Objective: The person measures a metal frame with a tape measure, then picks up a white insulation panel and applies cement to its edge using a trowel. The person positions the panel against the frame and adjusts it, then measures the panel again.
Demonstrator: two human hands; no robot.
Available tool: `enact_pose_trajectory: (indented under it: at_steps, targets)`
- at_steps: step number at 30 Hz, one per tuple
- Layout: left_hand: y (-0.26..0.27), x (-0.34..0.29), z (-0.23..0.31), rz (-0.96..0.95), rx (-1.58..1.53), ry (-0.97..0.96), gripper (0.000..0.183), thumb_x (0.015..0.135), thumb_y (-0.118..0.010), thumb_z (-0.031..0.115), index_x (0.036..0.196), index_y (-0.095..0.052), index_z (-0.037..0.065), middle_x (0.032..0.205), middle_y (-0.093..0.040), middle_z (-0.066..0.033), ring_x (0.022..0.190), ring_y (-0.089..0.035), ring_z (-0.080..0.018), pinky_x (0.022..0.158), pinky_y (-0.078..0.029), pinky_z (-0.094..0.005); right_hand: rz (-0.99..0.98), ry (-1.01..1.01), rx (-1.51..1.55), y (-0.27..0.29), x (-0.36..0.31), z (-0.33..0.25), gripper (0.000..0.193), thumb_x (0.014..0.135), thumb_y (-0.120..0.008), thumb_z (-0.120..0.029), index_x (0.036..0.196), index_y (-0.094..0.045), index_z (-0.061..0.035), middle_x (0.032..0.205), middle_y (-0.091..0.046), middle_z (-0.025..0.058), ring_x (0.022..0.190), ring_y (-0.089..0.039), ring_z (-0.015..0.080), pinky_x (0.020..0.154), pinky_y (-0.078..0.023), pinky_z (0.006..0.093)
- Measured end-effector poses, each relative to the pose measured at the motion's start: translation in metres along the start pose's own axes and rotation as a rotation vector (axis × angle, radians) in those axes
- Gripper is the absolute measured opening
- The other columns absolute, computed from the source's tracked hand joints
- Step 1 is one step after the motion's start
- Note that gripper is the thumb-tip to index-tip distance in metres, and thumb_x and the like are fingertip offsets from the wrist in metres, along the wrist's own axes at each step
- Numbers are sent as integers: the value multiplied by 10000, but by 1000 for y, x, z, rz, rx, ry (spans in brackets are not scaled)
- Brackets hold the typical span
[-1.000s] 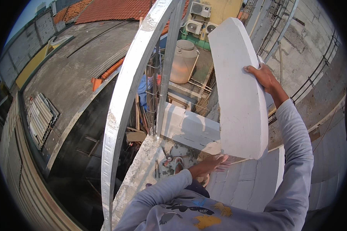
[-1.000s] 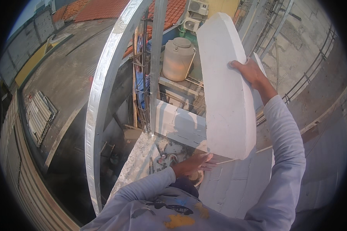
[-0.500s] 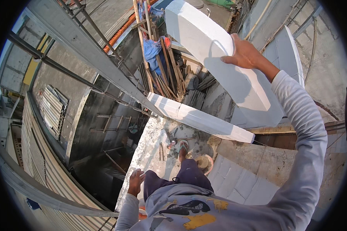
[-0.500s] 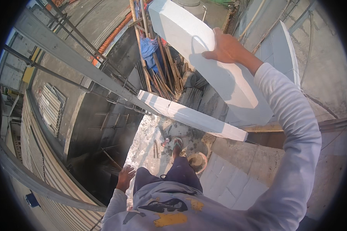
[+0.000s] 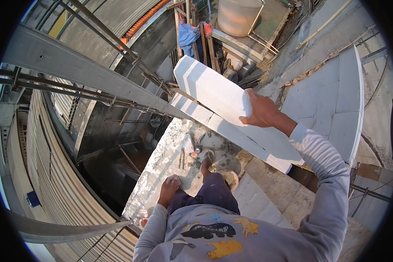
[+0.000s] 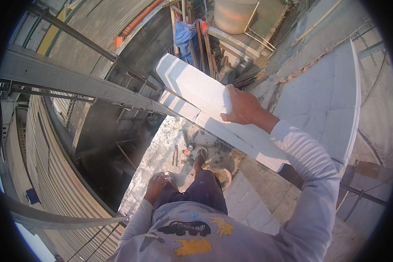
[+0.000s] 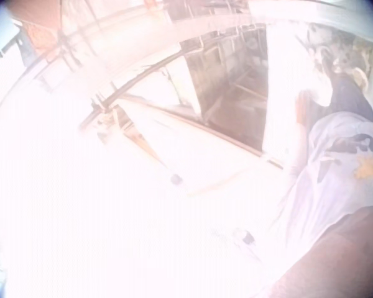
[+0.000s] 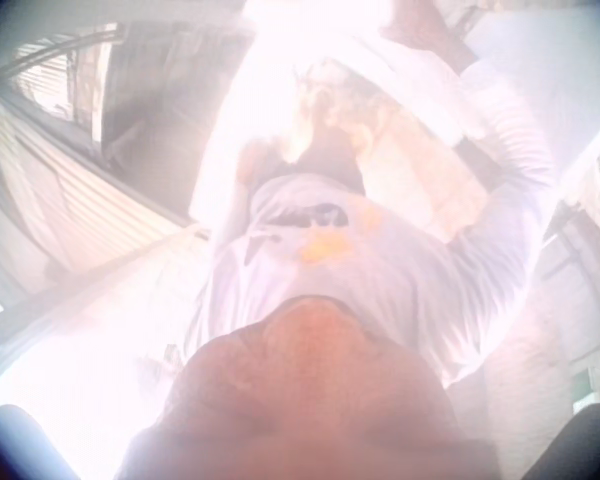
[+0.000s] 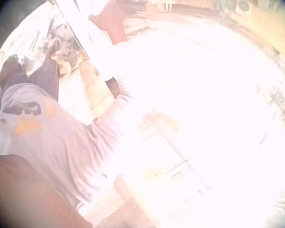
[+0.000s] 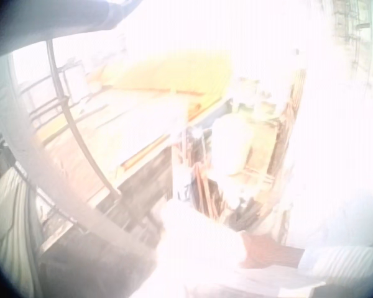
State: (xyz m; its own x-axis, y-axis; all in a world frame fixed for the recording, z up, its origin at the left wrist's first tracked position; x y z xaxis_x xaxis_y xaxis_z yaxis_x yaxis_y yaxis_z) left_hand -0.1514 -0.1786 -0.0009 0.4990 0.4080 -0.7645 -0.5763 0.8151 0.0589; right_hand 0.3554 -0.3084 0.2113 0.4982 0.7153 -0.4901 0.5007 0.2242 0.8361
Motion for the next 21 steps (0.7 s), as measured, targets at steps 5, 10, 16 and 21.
enact_pose_trajectory:
  at_steps: [5, 10, 16, 21]
  targets:
    - [-24, 9, 28, 40, -107, 26, 440, 1048, -591, 319, 1331, -568, -18, 1209, -661, -122, 1086, -675, -218, 953, -532, -337, -59, 27, 4, -36, 9, -19, 1063, 748, -791, -486, 1469, -275, 101, 1179, -642, 345, 1066, -663, 465, 936, -530, 497]
    - [-21, 6, 16, 48, -137, -6, 441, 1042, -592, 309, 1333, -554, -20, 1213, -652, -130, 1092, -672, -231, 963, -528, -348, 27, 51, 24, -56, 10, -31, 878, 759, -795, -428, 1380, -380, 35, 1276, -611, 301, 1069, -655, 473, 924, -535, 511]
    - [6, -13, -15, 116, -204, 4, 430, 1031, -598, 307, 1331, -559, 1, 1177, -654, -119, 1063, -670, -220, 934, -530, -338, -23, 22, -24, -67, 12, -63, 978, 745, -801, -474, 1431, -327, 37, 1254, -628, 304, 1079, -662, 453, 934, -536, 487]
    - [44, -23, -60, 283, -277, -33, 382, 1009, -634, 301, 1238, -639, -4, 1087, -707, -98, 932, -714, -188, 801, -565, -323, 72, 121, 19, -82, 21, -79, 978, 736, -816, -465, 1428, -337, 32, 1206, -649, 309, 1070, -661, 464, 934, -537, 495]
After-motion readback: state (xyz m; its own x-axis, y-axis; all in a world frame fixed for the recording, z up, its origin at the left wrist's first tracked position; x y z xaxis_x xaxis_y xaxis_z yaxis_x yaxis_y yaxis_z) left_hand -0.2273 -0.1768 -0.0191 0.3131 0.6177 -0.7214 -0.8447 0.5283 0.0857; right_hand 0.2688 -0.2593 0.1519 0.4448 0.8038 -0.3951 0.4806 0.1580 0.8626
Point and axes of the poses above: each hand's wrist, its own x-axis towards the middle knuckle, its own y-axis out of the back of the hand, z = x × y, the point moved 7 cm from there along x, towards the middle knuckle
